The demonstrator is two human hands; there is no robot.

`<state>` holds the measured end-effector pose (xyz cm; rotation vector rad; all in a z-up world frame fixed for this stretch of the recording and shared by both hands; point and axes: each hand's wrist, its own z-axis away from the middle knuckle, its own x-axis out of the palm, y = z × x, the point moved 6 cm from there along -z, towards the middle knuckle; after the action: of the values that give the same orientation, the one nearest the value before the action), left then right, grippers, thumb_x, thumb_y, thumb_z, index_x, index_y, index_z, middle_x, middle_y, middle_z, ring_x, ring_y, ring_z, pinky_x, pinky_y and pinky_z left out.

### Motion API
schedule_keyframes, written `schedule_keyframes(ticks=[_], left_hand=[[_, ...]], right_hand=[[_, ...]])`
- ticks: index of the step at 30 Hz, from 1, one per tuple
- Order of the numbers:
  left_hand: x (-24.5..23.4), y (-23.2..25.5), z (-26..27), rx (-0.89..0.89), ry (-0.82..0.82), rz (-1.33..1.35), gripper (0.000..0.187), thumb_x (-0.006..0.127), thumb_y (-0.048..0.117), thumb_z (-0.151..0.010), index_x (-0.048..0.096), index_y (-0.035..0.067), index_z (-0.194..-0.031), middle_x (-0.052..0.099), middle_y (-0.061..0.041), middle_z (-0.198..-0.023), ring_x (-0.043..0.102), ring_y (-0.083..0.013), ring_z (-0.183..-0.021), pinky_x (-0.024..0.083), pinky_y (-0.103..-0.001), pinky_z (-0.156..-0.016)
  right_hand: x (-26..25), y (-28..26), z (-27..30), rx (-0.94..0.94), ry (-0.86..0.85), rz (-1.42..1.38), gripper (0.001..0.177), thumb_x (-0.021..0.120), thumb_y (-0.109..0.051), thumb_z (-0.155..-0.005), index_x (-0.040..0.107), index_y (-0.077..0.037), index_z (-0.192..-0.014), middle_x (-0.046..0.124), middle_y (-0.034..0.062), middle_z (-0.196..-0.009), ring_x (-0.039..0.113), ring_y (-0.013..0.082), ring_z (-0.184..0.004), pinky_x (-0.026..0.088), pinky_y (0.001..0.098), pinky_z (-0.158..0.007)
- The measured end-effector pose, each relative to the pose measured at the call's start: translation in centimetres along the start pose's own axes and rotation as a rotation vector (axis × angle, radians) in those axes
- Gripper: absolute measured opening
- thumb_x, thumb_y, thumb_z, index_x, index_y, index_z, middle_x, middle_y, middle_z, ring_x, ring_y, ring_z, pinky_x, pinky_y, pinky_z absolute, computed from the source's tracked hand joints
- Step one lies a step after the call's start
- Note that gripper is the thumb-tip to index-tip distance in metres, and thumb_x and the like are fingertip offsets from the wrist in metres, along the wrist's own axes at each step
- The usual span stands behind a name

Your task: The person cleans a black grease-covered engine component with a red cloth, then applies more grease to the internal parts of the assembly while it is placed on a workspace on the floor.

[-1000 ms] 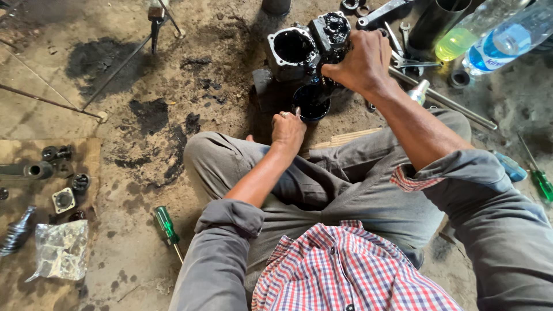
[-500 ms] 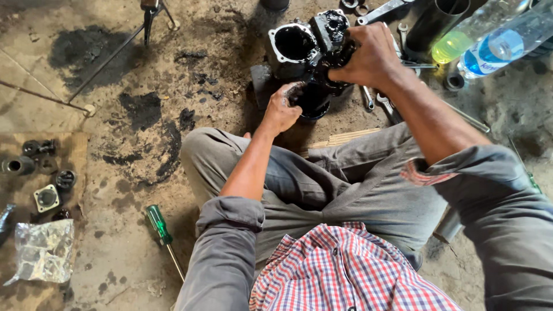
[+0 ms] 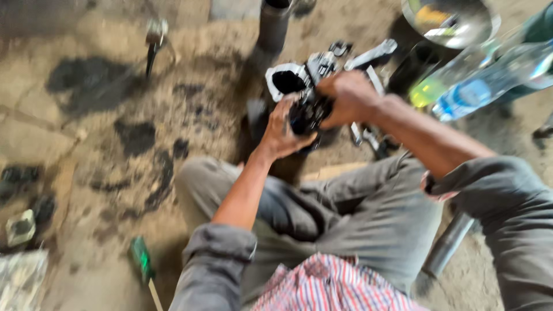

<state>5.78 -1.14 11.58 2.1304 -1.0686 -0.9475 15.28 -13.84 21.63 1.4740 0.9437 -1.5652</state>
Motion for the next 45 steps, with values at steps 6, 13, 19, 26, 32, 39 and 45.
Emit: schedule_keyframes(ticks=[6, 13, 19, 26, 32, 39, 45], left_hand=[[-0.7, 2.7, -2.5, 0.019, -0.059, -0.254, 0.081, 0.091, 0.026, -0.059, 0.059, 0.005, -0.130, 0.057, -0.014, -0.132, 0.056, -0.0364, -0.124, 0.044, -0.052, -0.101], [-2.0, 5.8, -3.8, 0.108, -0.027, -0.308, 0.075, 0.091, 0.020, -0.053, 0.064, 0.004, -0.121, 0.059, -0.014, -0.127, 0.056, -0.0360, -0.121, 0.043, -0.052, -0.099], [-2.2, 5.7, -4.9, 0.046, -0.090, -0.312, 0.069, 0.090, 0.017, -0.055, 0.065, 0.001, -0.117, 0.062, -0.015, -0.123, 0.057, -0.0360, -0.118, 0.043, -0.052, -0.096], [-0.9, 6.0, -4.7, 0.169, -0.103, -0.462, 0.065, 0.090, 0.018, -0.063, 0.064, -0.002, -0.120, 0.062, -0.014, -0.120, 0.058, -0.0321, -0.117, 0.038, -0.058, -0.100], [0.3, 6.3, -5.2, 0.295, -0.152, -0.605, 0.063, 0.092, 0.031, -0.059, 0.066, -0.004, -0.103, 0.062, -0.018, -0.123, 0.056, -0.0337, -0.118, 0.037, -0.055, -0.102], [1.3, 6.0, -6.8, 0.274, -0.265, -0.653, 0.066, 0.093, 0.040, -0.062, 0.067, -0.005, -0.102, 0.055, -0.019, -0.117, 0.054, -0.0375, -0.112, 0.042, -0.052, -0.085], [2.6, 5.9, -8.1, 0.141, -0.363, -0.776, 0.074, 0.093, 0.043, -0.059, 0.067, -0.007, -0.107, 0.055, -0.017, -0.108, 0.056, -0.0336, -0.105, 0.046, -0.048, -0.083]], right_hand=[[-2.1, -2.2, -0.3, -0.188, 0.149, -0.074, 0.054, 0.088, -0.034, -0.050, 0.067, 0.001, -0.085, 0.066, 0.0163, -0.086, 0.067, 0.0356, -0.082, 0.054, 0.0464, -0.070], [-2.7, -2.7, -0.6, -0.252, 0.209, -0.182, 0.051, 0.087, -0.030, -0.050, 0.062, 0.000, -0.085, 0.065, 0.0152, -0.082, 0.066, 0.0379, -0.079, 0.053, 0.0468, -0.067], [-3.7, -2.6, -0.9, -0.264, 0.275, -0.200, 0.064, 0.088, -0.028, -0.053, 0.055, -0.001, -0.100, 0.064, 0.0150, -0.082, 0.066, 0.0402, -0.079, 0.051, 0.0481, -0.066], [-3.4, -2.2, -0.6, -0.190, 0.315, -0.187, 0.064, 0.091, -0.028, -0.053, 0.051, -0.003, -0.097, 0.062, 0.0153, -0.080, 0.065, 0.0408, -0.079, 0.050, 0.0483, -0.064], [-3.5, -0.6, 0.2, -0.098, 0.286, -0.158, 0.072, 0.094, -0.040, -0.058, 0.050, -0.004, -0.102, 0.062, 0.0181, -0.078, 0.062, 0.0431, -0.073, 0.049, 0.0507, -0.062], [-2.5, 1.3, 0.2, -0.051, 0.166, -0.143, 0.081, 0.094, -0.040, -0.064, 0.045, 0.001, -0.114, 0.063, 0.0196, -0.082, 0.064, 0.0408, -0.079, 0.051, 0.0494, -0.070], [-2.2, 2.9, 1.3, -0.106, 0.298, -0.231, 0.094, 0.094, -0.023, -0.059, 0.039, 0.009, -0.128, 0.065, 0.0222, -0.085, 0.066, 0.0375, -0.076, 0.056, 0.0433, -0.066]])
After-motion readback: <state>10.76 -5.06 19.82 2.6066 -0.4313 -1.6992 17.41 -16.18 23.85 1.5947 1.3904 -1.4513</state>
